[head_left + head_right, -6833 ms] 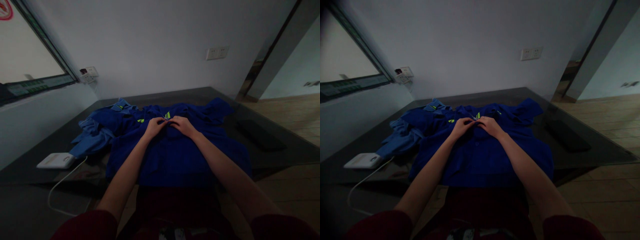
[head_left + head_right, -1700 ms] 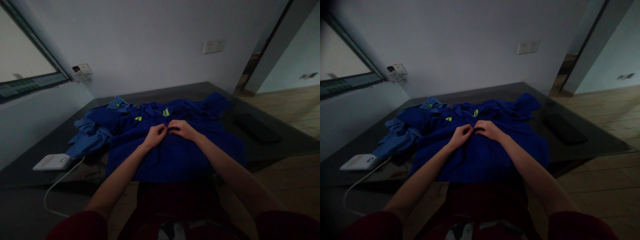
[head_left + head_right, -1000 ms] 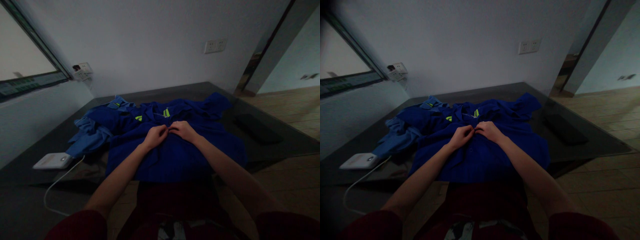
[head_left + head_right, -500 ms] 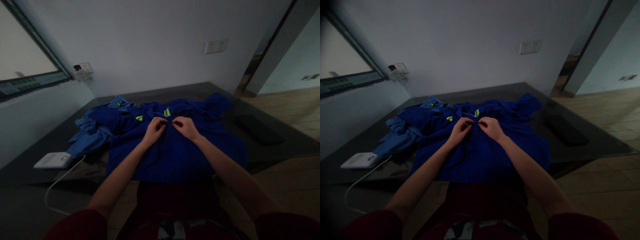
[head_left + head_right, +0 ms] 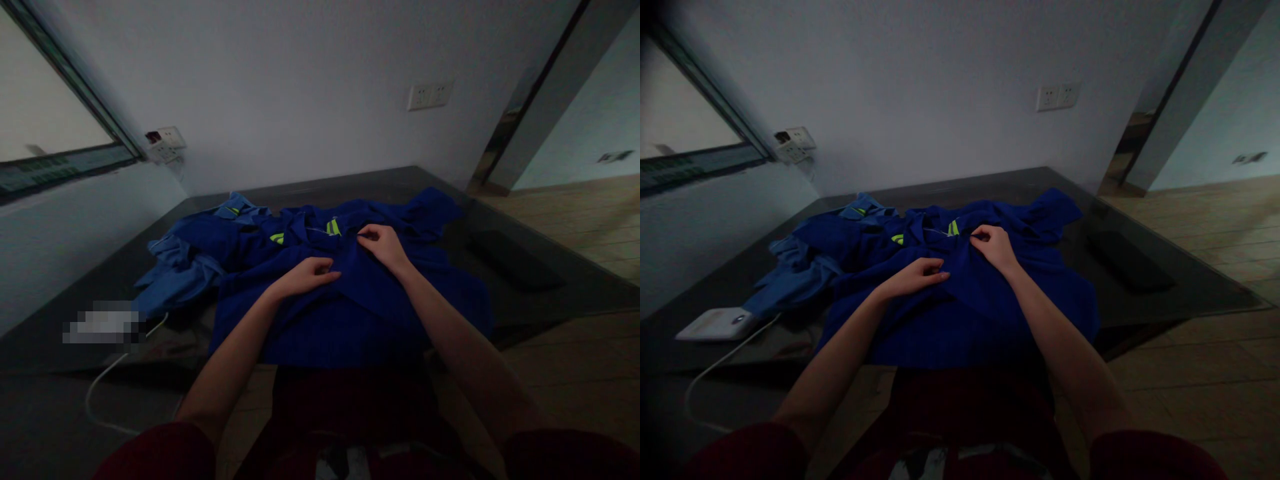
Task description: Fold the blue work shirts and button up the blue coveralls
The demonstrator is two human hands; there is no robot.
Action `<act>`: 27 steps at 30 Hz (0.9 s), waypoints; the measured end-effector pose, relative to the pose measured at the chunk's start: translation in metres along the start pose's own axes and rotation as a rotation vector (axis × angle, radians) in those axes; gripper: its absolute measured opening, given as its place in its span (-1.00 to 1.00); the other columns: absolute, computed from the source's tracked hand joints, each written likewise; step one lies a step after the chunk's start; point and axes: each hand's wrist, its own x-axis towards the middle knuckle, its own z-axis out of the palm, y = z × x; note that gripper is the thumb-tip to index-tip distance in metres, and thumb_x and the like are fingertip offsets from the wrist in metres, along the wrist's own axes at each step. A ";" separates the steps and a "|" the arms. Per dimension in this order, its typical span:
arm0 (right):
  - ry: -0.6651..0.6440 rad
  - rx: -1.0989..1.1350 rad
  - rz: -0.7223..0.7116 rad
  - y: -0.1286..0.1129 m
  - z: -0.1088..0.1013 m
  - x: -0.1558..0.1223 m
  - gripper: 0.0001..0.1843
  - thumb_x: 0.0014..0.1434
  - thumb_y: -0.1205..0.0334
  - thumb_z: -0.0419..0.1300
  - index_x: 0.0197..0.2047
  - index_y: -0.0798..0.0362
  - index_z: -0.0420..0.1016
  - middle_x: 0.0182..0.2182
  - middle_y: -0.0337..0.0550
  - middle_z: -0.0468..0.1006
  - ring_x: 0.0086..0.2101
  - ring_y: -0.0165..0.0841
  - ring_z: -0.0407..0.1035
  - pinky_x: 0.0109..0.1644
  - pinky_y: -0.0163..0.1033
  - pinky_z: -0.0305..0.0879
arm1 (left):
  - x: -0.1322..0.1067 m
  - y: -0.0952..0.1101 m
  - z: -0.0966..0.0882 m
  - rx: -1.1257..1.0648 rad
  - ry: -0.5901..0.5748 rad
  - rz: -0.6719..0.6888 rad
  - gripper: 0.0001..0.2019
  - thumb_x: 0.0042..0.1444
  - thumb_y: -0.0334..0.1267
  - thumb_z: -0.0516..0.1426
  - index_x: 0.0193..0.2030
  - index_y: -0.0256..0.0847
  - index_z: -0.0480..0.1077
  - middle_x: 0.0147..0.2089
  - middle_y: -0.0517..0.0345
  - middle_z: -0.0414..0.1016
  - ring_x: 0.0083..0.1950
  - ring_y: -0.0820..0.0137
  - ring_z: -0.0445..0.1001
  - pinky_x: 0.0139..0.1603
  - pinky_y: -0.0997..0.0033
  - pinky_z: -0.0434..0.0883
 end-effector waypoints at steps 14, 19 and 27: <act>-0.166 -0.101 -0.224 -0.083 -0.003 -0.090 -0.83 0.20 0.35 0.09 -0.19 0.03 0.49 -0.26 -0.14 0.51 -0.28 -0.36 0.39 -0.27 -0.29 0.30 | -0.031 0.020 0.032 0.276 0.550 -0.084 -0.79 0.10 -0.14 0.14 -0.42 -0.21 0.24 -0.51 0.34 0.23 -0.49 0.54 0.19 -0.44 0.53 0.06; -0.191 -0.213 -0.075 -0.070 0.021 -0.106 -0.86 0.23 0.32 0.08 -0.34 0.07 0.45 -0.43 -0.19 0.47 -0.42 -0.38 0.33 -0.34 -0.28 0.17 | -0.039 0.030 0.050 0.024 0.561 -0.102 -0.71 0.15 -0.10 0.08 -0.49 -0.22 0.19 -0.54 0.33 0.16 -0.48 0.53 0.15 -0.44 0.54 0.09; -0.219 0.028 0.010 -0.060 0.027 -0.115 -0.78 0.28 0.17 0.04 -0.33 0.07 0.41 -0.44 -0.21 0.47 -0.42 -0.40 0.34 -0.33 -0.31 0.18 | -0.042 0.024 0.066 -0.241 0.496 -0.099 -0.66 0.22 -0.07 -0.01 -0.50 -0.20 0.10 -0.50 0.32 0.07 -0.44 0.52 0.10 -0.41 0.53 0.12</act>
